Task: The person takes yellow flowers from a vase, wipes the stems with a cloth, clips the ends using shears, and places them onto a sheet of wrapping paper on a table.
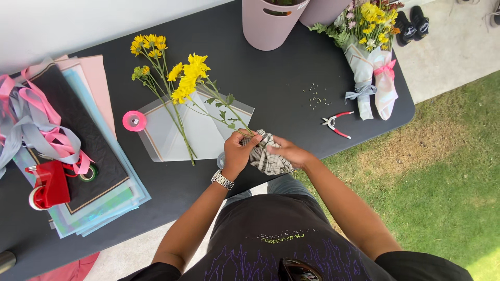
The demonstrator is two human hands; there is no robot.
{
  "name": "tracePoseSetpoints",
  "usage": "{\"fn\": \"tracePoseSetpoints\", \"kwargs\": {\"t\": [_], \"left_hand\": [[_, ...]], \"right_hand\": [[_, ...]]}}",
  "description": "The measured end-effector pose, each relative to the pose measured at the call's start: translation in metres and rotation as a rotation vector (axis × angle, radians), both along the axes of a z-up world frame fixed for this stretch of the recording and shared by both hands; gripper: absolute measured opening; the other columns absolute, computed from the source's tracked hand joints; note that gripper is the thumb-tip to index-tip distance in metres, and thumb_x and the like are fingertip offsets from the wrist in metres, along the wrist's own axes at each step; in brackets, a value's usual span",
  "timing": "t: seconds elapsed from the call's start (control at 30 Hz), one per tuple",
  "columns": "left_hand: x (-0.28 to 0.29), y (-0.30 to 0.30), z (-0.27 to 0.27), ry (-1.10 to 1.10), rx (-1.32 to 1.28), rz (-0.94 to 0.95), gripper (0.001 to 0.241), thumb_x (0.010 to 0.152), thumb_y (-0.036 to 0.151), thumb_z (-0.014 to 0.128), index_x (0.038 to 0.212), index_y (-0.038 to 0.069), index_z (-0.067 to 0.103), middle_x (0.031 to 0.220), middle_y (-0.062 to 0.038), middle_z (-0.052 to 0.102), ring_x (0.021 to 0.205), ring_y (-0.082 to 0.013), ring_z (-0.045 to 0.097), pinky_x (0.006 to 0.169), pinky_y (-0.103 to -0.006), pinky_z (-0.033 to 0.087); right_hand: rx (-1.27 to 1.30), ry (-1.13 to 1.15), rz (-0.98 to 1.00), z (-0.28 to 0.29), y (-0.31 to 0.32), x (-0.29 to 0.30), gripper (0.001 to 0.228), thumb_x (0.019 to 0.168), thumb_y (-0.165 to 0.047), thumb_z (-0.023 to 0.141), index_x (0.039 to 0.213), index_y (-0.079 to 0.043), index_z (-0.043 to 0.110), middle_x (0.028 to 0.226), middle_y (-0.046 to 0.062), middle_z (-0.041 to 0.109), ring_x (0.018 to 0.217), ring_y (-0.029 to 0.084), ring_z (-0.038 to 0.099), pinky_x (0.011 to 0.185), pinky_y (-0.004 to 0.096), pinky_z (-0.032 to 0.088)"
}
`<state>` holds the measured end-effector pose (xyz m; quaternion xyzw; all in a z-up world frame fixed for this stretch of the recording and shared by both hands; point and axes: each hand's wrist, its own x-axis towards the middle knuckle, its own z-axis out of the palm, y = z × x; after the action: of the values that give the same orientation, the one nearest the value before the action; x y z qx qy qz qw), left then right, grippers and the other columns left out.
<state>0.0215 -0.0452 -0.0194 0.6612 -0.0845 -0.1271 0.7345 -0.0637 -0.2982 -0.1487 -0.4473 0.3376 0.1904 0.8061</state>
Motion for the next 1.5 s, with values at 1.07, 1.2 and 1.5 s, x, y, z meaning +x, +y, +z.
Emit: {"fn": "tracePoseSetpoints", "kwargs": {"t": [1.07, 1.2, 1.5], "left_hand": [[-0.071, -0.129, -0.049, 0.296, -0.09, 0.793, 0.016, 0.107, 0.007, 0.08, 0.105, 0.005, 0.065, 0.115, -0.016, 0.078, 0.091, -0.0332, 0.086, 0.068, -0.0273, 0.069], [-0.032, -0.164, -0.073, 0.33, -0.076, 0.66, 0.021, 0.108, 0.009, 0.079, 0.101, 0.003, 0.061, 0.117, -0.018, 0.078, 0.092, -0.035, 0.086, 0.068, -0.0275, 0.07], [0.014, -0.217, -0.12, 0.473, -0.165, 0.551, 0.018, 0.108, 0.012, 0.079, 0.106, 0.008, 0.062, 0.115, -0.012, 0.078, 0.095, -0.0365, 0.085, 0.069, -0.023, 0.071]], "right_hand": [[-0.654, -0.358, 0.363, 0.026, -0.11, 0.233, 0.028, 0.103, -0.035, 0.071, 0.125, -0.021, 0.08, 0.109, 0.001, 0.088, 0.098, 0.013, 0.082, 0.077, 0.024, 0.065], [-1.076, -0.341, 0.384, -0.003, -0.217, 0.126, 0.024, 0.1, -0.04, 0.071, 0.119, -0.03, 0.081, 0.099, -0.007, 0.086, 0.107, 0.021, 0.08, 0.097, 0.038, 0.061], [-1.701, -0.216, 1.047, -0.023, -0.276, -0.017, 0.144, 0.062, -0.072, 0.099, 0.169, -0.001, 0.034, 0.154, 0.025, 0.046, 0.147, 0.047, 0.046, 0.126, 0.063, 0.041]]}}
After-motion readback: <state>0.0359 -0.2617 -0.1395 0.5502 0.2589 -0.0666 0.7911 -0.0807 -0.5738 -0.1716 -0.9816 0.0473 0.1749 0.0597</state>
